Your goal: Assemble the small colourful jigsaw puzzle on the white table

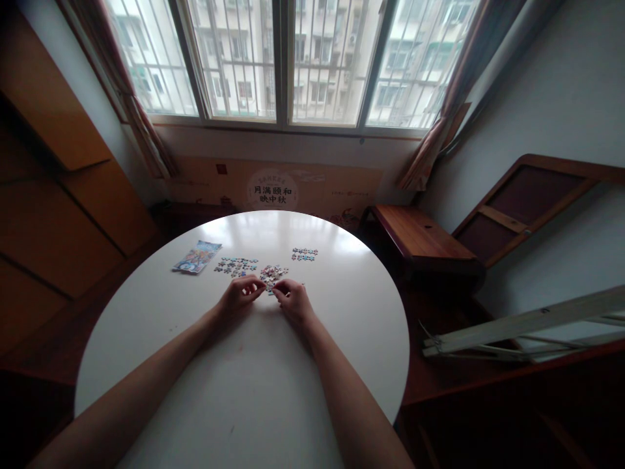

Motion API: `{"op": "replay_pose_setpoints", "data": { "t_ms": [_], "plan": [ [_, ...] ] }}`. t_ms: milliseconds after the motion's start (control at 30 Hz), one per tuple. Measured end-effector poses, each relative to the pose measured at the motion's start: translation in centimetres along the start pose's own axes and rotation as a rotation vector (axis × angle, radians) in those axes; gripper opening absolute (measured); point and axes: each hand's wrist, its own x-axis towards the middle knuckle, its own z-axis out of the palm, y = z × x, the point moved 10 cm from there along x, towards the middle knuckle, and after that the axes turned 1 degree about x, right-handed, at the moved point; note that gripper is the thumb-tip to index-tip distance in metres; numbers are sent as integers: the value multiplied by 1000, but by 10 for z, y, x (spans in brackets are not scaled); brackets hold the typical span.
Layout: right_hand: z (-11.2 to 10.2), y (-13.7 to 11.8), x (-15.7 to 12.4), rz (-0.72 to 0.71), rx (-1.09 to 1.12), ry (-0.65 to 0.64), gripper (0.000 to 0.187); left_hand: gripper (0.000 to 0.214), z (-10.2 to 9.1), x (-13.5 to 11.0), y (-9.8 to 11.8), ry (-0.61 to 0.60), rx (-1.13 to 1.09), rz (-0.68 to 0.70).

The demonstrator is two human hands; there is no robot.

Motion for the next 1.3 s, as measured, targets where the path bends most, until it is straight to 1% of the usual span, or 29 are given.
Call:
{"op": "replay_pose_setpoints", "data": {
  "t_ms": [367,667,1000,1300],
  "plan": [
    [1,-6,0,-18,-44,-16,16,17,2,0,-1,-22,16,1],
    [2,-6,0,-30,-75,-23,18,14,1,1,-1,-10,-5,6],
    [2,-7,0,-34,-62,-17,15,15,3,1,-5,-18,-13,-22],
    [1,-8,-1,-38,-57,-17,15,15,2,1,-2,-11,-12,-25]
  ]
}}
